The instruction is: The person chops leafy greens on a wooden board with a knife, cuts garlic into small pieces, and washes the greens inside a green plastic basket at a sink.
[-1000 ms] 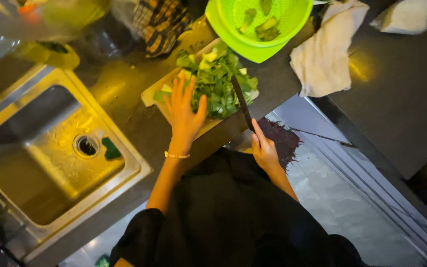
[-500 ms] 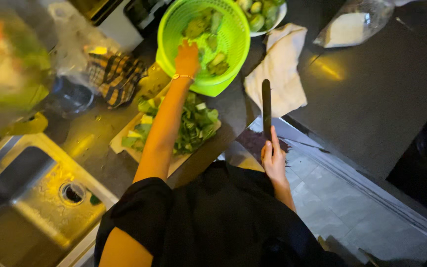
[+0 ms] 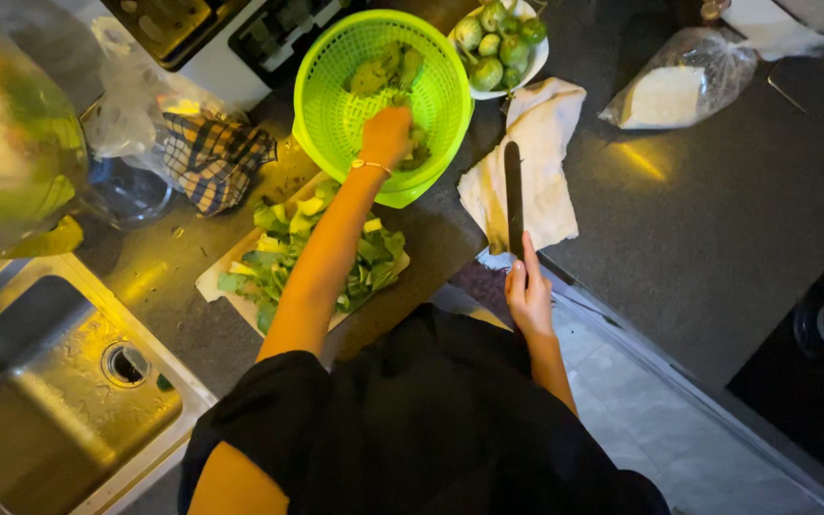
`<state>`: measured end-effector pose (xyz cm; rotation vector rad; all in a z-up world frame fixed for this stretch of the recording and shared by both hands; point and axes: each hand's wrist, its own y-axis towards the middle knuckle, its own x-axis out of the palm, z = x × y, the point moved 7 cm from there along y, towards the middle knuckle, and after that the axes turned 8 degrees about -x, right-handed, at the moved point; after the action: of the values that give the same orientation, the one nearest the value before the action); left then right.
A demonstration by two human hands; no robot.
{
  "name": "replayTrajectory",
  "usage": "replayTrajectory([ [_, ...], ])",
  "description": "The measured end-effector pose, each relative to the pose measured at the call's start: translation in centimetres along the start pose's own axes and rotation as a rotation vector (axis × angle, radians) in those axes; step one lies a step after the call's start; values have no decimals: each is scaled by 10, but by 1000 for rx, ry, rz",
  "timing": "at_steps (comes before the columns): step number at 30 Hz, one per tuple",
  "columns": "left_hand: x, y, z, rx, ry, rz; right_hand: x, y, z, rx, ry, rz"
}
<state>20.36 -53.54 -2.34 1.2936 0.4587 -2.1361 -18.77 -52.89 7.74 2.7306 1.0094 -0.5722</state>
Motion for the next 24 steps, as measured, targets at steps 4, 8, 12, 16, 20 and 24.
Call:
replayTrajectory([
  [4, -24, -5, 1, -21, -144, -42, 1, 5, 6, 44, 36, -33],
  [8, -59, 17, -7, 15, -421, -34, -1, 17, 13, -2, 7, -27],
  [12, -80, 39, -27, 64, -582, 157, -2, 24, 22, 55, -3, -25],
  [16, -69, 69, -30, -15, -518, 309, 0, 34, 20, 25, 30, -7],
  [20, -46, 58, -12, -8, -243, 434, 4, 36, 19, 39, 5, -11],
  [24, -18, 58, -25, 17, -250, 200, 1, 34, 18, 30, -4, -20],
])
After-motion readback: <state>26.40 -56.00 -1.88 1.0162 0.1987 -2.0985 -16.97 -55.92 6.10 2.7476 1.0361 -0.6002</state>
